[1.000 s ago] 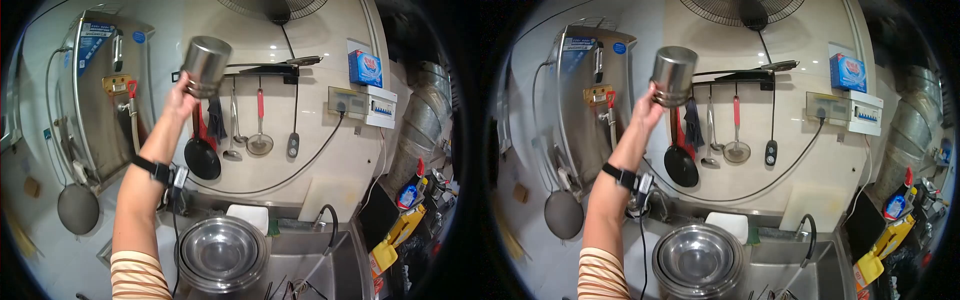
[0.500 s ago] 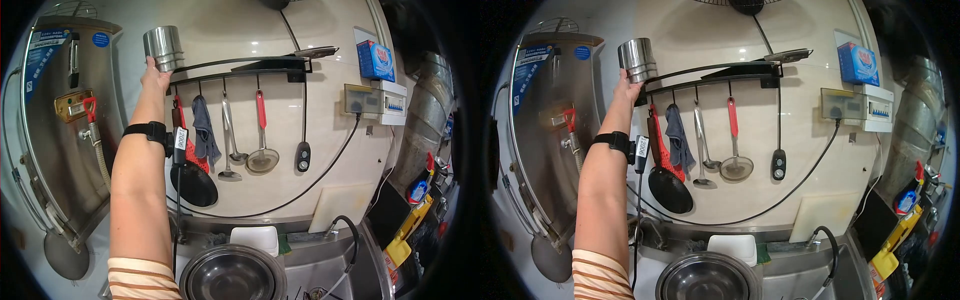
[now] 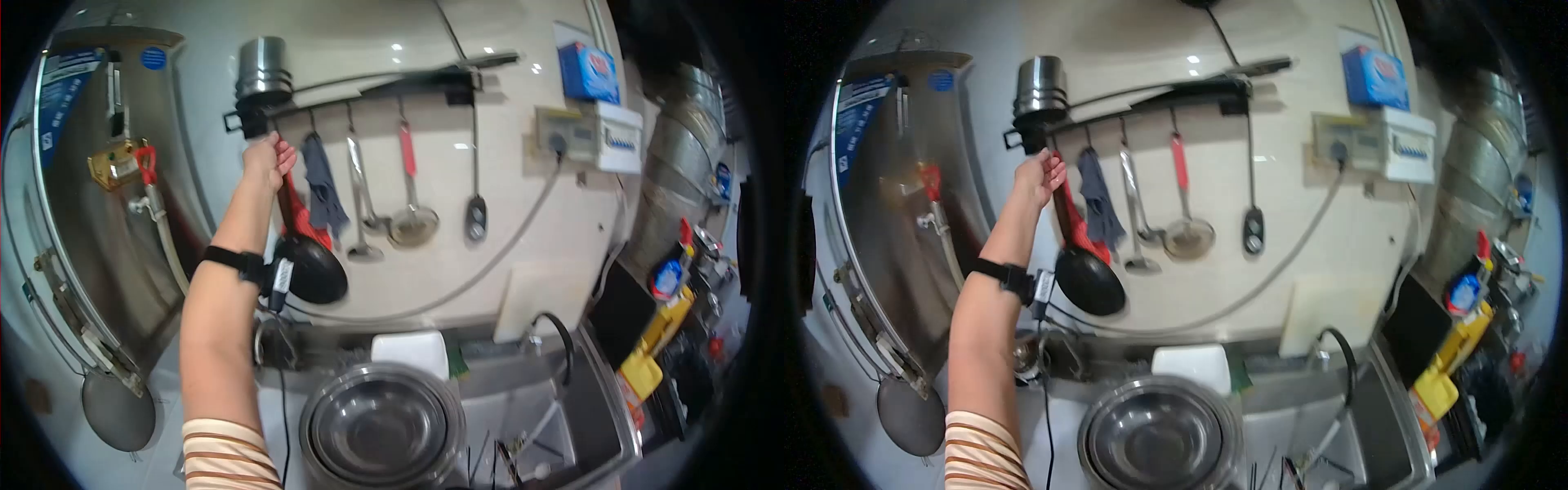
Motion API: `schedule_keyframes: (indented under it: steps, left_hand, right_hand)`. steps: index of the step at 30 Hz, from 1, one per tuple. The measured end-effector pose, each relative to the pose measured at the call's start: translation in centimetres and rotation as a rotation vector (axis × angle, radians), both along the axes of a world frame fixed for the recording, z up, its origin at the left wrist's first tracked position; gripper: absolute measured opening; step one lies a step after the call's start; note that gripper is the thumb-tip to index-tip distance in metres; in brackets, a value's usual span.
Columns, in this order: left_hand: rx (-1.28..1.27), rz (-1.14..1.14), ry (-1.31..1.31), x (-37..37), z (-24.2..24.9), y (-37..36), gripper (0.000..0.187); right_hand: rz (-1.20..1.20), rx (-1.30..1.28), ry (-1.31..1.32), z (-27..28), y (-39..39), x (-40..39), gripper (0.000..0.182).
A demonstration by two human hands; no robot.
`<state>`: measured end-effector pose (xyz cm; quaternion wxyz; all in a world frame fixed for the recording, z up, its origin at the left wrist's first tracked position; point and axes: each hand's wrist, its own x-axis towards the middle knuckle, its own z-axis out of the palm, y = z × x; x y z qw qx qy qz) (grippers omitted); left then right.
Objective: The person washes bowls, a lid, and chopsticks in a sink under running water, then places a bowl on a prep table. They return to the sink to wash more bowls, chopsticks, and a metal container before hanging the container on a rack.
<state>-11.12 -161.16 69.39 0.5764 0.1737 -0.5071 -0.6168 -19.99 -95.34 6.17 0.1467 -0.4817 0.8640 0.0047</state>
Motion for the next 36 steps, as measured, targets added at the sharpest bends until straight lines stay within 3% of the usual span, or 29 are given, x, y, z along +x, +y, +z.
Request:
schedule_keyframes:
  steps: [3, 5, 8, 12, 16, 20, 22, 23, 25, 27, 29, 32, 36]
  left_hand:
    - [-0.198, -0.295, -0.229, -0.7, -6.8, 8.9, 0.009]
    - [-0.277, -0.52, -0.405, -1.2, -11.0, 16.8, 0.009]
    - [-0.315, -0.69, -0.523, -1.8, -17.5, 29.6, 0.015]
    - [-0.025, -1.08, -0.441, -2.2, -27.7, 40.5, 0.016]
    - [0.358, -1.153, -0.484, -4.1, -37.4, 46.8, 0.016]
    - [0.506, -0.925, -0.65, -9.9, -46.0, 50.3, 0.036]
    - [0.474, -0.79, -0.79, -13.7, -49.7, 51.2, 0.05]
    - [0.486, -0.79, -0.768, -15.4, -50.8, 51.6, 0.047]
    - [0.513, -0.786, -0.725, -18.6, -52.9, 52.3, 0.042]
    - [0.631, -0.749, -0.722, -20.9, -55.0, 52.2, 0.032]
    - [0.732, -0.663, -0.724, -21.7, -56.6, 51.5, 0.03]
    - [0.851, -0.424, -0.829, -20.1, -57.4, 51.1, 0.02]
    - [0.828, -0.368, -1.154, -15.7, -60.6, 51.0, 0.021]
  right_hand:
    - [0.041, -0.054, 0.009, -0.8, 1.5, 1.8, 0.035]
    - [-0.034, 0.01, -0.095, 3.5, 0.0, 2.5, 0.036]
    - [-0.212, 0.091, -0.169, 2.0, 0.1, 2.8, 0.029]
    - [-0.157, 0.116, -0.179, 3.5, -0.2, 3.1, 0.03]
    - [-0.174, 0.077, -0.3, 3.3, 0.1, 2.8, 0.032]
    - [-0.024, -0.062, -0.603, 2.1, 1.8, -2.4, 0.026]
    - [-0.025, -0.155, -0.728, 1.8, 2.5, -8.3, 0.024]
    - [-0.029, -0.198, -0.794, 1.4, 3.1, -11.6, 0.024]
    - [-0.066, -0.205, -0.582, -2.9, 5.3, -19.4, 0.022]
    - [-0.29, -0.042, -0.458, -4.4, 6.6, -25.7, 0.015]
    - [-0.277, 0.118, -0.243, -4.8, 7.2, -29.7, 0.016]
    - [-0.199, 0.267, -0.327, -9.5, 7.1, -31.7, 0.015]
    - [0.037, 0.491, -0.458, -11.7, 5.8, -28.5, 0.02]
